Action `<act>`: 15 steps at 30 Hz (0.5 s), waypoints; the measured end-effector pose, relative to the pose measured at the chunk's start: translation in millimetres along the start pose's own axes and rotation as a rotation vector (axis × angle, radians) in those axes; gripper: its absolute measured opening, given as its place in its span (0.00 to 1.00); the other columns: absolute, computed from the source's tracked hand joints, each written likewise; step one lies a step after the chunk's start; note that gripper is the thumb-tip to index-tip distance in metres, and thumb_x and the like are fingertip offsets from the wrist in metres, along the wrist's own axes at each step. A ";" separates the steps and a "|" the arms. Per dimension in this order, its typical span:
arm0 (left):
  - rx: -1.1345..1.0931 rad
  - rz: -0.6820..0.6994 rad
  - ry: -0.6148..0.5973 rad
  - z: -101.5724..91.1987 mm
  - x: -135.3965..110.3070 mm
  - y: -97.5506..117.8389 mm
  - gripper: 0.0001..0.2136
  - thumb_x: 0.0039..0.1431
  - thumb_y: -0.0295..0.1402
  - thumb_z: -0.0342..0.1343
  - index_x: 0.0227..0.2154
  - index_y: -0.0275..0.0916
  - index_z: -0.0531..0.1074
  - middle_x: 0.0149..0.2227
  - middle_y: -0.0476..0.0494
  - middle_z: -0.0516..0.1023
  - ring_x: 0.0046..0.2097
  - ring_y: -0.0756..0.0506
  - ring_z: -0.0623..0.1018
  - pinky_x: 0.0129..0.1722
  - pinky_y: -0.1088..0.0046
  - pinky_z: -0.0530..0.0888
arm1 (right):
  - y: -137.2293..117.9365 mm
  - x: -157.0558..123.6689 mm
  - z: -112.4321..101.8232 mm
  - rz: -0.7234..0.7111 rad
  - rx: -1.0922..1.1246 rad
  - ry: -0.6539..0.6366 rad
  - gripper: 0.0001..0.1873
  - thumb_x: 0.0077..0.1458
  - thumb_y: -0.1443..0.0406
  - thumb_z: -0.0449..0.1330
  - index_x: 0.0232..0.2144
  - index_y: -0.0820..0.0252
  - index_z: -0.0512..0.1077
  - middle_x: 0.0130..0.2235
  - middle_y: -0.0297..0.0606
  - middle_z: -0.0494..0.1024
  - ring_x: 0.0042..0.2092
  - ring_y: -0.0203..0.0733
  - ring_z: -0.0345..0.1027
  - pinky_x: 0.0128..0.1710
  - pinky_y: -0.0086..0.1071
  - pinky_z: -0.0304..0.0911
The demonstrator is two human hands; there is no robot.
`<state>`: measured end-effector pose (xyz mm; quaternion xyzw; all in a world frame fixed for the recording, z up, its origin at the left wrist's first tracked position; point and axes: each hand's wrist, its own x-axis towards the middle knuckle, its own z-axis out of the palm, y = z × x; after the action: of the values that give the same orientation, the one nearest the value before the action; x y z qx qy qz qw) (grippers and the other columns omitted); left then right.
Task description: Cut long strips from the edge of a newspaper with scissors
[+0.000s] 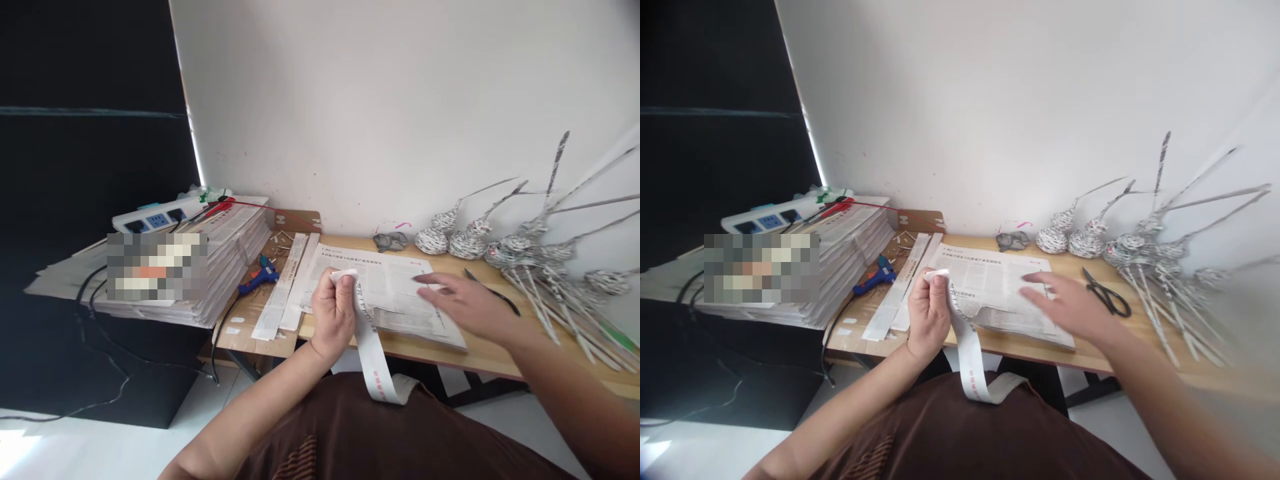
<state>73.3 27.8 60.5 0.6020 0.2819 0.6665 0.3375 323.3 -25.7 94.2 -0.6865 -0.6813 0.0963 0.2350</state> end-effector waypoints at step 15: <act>-0.344 -0.273 -0.242 -15.0 24.7 41.7 0.20 0.59 0.49 0.58 0.46 0.40 0.68 0.41 0.44 0.76 0.39 0.47 0.76 0.40 0.69 0.74 | -151.7 20.9 13.8 -0.195 0.784 -0.169 0.17 0.60 0.55 0.61 0.25 0.61 0.73 0.21 0.30 0.70 0.22 0.32 0.60 0.22 0.27 0.56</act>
<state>52.6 22.2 106.4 0.5675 0.2002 0.5760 0.5533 183.1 -8.5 155.0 -0.4667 -0.6719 0.3819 0.4299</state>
